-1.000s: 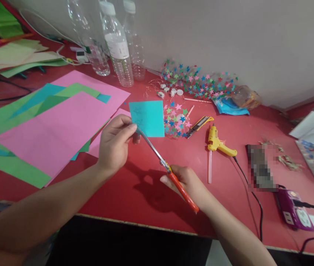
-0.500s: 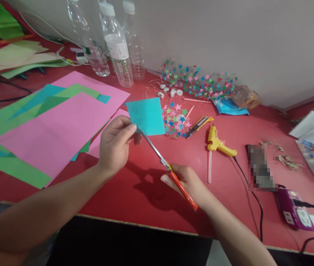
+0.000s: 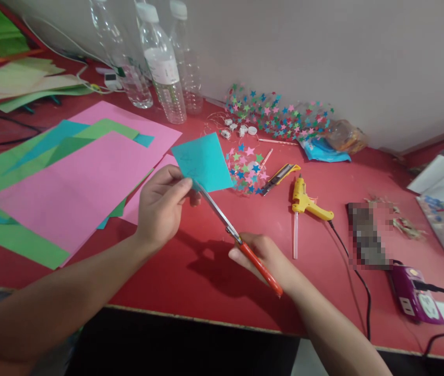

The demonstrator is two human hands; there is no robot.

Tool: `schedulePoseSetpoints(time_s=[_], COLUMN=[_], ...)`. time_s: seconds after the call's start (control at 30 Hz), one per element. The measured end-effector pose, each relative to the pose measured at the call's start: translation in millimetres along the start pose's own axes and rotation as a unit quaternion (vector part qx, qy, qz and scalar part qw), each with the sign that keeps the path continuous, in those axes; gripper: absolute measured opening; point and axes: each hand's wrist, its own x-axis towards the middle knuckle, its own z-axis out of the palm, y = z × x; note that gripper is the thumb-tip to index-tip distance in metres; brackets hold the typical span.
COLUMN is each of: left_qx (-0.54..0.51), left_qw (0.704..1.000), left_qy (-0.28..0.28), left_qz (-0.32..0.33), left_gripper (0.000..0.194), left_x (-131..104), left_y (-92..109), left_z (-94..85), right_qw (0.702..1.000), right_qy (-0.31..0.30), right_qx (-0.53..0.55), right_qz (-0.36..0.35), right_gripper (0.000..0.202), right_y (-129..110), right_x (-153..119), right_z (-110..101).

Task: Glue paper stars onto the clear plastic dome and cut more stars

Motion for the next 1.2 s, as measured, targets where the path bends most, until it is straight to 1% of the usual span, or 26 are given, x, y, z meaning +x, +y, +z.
schedulePoseSetpoints(time_s=[0.1,0.37,0.73,0.93,1.07,1.2], left_qx=[0.005,0.021,0.004,-0.011,-0.008,0.003], left_qw=[1.0,1.0,1.0,1.0,1.0,1.0], left_qy=[0.003,0.008,0.008,0.006,-0.006,-0.008], left_qz=[0.003,0.002,0.002,-0.007,-0.017,-0.021], left_gripper=[0.015,0.016,0.017,0.016,0.012,0.011], left_x=[-0.4,-0.6,0.0,-1.0,-4.3,-6.7], left_y=[-0.2,-0.5,-0.8,0.5,1.8,1.6], left_z=[-0.4,-0.3,-0.2,1.9,5.1,6.9], right_qw=[1.0,0.999,0.999,0.999,0.999,0.999], right_qy=[0.012,0.017,0.026,0.049,0.037,0.041], right_qx=[-0.009,-0.016,-0.019,-0.001,0.016,0.019], right_qz=[0.018,0.033,0.042,0.025,-0.004,-0.007], right_gripper=[0.051,0.053,0.052,0.053,0.056,0.057], right_y=[-1.3,-5.8,-6.4,-5.2,-4.5,-3.5], right_x=[-1.0,-2.0,-2.5,-0.1,0.7,0.5], right_z=[0.6,3.1,4.4,7.6,8.8,9.7])
